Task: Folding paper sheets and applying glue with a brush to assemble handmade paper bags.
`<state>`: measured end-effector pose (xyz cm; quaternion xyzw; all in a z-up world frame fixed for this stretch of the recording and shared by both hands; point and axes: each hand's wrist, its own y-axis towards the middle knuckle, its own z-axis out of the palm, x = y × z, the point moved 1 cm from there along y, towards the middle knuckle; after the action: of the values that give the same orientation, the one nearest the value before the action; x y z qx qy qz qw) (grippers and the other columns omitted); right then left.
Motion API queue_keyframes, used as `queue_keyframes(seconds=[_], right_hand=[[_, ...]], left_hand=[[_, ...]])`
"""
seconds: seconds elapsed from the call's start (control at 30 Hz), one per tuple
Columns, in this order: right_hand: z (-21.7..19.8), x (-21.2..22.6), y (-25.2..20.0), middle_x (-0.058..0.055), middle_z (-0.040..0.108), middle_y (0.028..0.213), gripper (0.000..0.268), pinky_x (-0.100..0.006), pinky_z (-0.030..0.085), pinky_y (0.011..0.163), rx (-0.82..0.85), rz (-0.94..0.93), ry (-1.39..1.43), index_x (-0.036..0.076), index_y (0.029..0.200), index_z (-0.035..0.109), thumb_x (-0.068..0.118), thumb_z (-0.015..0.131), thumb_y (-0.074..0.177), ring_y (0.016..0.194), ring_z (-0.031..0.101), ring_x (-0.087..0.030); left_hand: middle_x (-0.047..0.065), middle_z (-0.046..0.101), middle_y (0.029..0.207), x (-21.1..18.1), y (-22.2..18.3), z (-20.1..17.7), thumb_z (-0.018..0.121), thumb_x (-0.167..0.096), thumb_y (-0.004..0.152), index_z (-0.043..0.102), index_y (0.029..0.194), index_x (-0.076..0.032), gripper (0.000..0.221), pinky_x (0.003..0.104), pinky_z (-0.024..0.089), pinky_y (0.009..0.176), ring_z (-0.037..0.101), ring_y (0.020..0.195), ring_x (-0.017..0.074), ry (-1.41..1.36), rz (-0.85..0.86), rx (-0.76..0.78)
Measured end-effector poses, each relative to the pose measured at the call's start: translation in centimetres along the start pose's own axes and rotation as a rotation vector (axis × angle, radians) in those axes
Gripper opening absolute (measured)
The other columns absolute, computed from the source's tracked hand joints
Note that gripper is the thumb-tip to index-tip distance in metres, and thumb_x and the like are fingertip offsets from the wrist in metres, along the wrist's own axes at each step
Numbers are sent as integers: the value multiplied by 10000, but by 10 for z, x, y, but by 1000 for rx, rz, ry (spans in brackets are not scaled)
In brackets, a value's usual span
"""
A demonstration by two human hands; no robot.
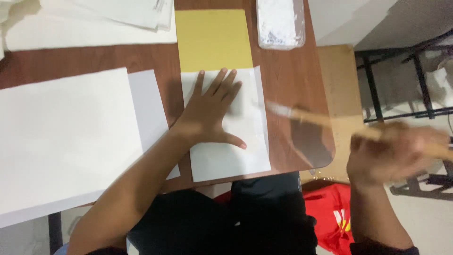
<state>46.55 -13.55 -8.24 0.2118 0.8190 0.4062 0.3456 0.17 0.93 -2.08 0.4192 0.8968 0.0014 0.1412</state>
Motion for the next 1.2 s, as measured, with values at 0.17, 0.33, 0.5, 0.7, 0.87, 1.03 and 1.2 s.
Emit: queue_keyframes(seconds=[0.17,0.33,0.5,0.7,0.87,1.03,1.2], right_hand=[[-128,111,176,-30,557,742,222,-220,409,384,260,530,1846,145,1062,510,328,535,1186,537,548,-120],[-96,159,198,-150,689,894,142,-249,474,427,227,420,1900,123,1096,530,241,498,1170,517,571,-153],[-86,187,193,-175,727,968,80,-306,512,529,186,50,1655,8,1082,604,9,542,1133,604,669,-219],[-77,182,183,-162,746,1018,156,-447,585,779,374,-224,1549,21,1179,707,-14,693,1028,929,719,-381],[-165,159,214,-125,727,944,319,-459,504,880,557,-409,1010,72,1160,723,-79,698,881,951,694,-390],[-111,126,91,-214,565,1165,355,-525,428,1001,251,-236,834,-34,1230,624,118,706,920,1122,548,-432],[-175,122,58,21,641,1062,131,-469,418,960,482,-122,972,176,1059,710,110,659,957,1047,602,-279]], left_hand=[[172,386,1593,1,3,2,546,-964,711,458,1412,-36,1166,711,174,1164,300,1508,374,-11,8,-165],[144,357,1612,3,11,-5,543,-891,800,428,1472,-104,1041,698,162,1188,284,1520,350,42,-30,-36],[149,277,1677,3,10,-9,496,-905,811,362,1577,-134,1095,670,94,1230,205,1573,325,-7,-91,160],[178,259,1678,5,7,-7,519,-869,833,338,1576,-123,1068,689,86,1221,202,1571,345,-45,-71,135],[197,284,1657,4,5,-3,555,-836,847,330,1559,-121,1034,692,89,1221,225,1561,365,-35,-42,78],[181,310,1640,9,3,11,593,-836,825,328,1544,-145,1031,686,100,1227,249,1554,357,-67,-36,-18],[191,275,1651,11,2,17,532,-829,871,305,1548,-135,996,705,85,1217,221,1562,359,-98,-3,-41]])
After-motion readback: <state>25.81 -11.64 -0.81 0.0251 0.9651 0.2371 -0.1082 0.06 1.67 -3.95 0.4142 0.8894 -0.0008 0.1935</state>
